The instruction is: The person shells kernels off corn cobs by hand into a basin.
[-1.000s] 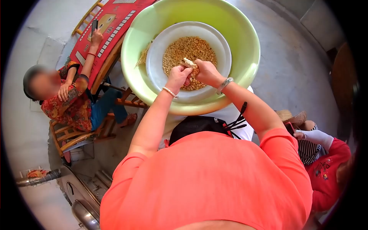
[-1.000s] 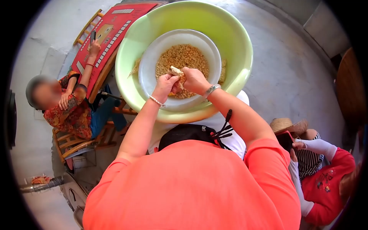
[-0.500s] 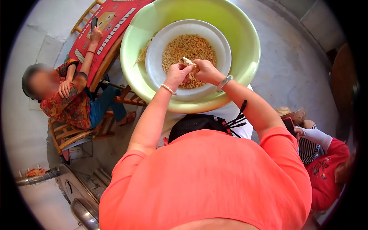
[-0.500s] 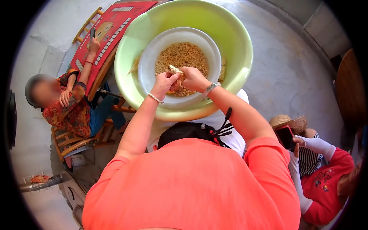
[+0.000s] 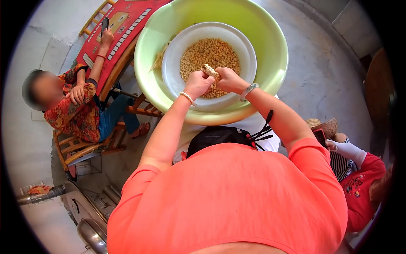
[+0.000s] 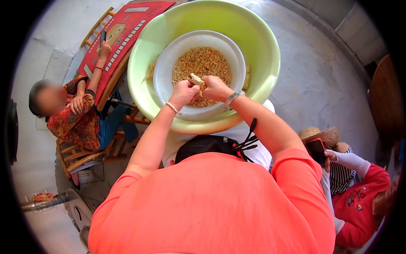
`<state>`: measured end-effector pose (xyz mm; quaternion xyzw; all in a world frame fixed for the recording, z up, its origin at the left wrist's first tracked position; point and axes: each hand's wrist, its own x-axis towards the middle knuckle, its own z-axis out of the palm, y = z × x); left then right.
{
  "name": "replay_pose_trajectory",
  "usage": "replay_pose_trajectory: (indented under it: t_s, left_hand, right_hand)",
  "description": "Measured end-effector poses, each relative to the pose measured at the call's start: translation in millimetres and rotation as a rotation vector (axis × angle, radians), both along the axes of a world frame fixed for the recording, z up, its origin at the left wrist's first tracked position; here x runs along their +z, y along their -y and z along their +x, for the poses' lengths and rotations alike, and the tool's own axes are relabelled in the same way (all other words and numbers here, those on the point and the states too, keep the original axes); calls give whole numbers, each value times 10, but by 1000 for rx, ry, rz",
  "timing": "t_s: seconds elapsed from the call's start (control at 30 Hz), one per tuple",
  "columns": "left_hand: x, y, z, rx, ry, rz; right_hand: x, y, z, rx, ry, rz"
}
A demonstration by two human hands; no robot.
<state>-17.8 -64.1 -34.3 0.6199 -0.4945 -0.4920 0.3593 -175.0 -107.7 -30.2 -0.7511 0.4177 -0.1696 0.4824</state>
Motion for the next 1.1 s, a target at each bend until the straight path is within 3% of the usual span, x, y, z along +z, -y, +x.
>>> replay_pose_trajectory:
  t_s: [0.37, 0.47, 0.7, 1.1]
  left_hand:
    - [-299, 61, 164, 41, 96, -158]
    - [71, -86, 32, 88, 0, 55]
    - [-6, -99, 26, 129, -257, 63]
    - [7, -56, 2, 102, -281, 166]
  right_hand:
    - [-137, 43, 28, -89, -25, -95]
    - [-44, 37, 16, -88, -3, 27]
    - [-120, 3, 25, -76, 51, -187]
    - [-131, -19, 4, -7, -33, -347]
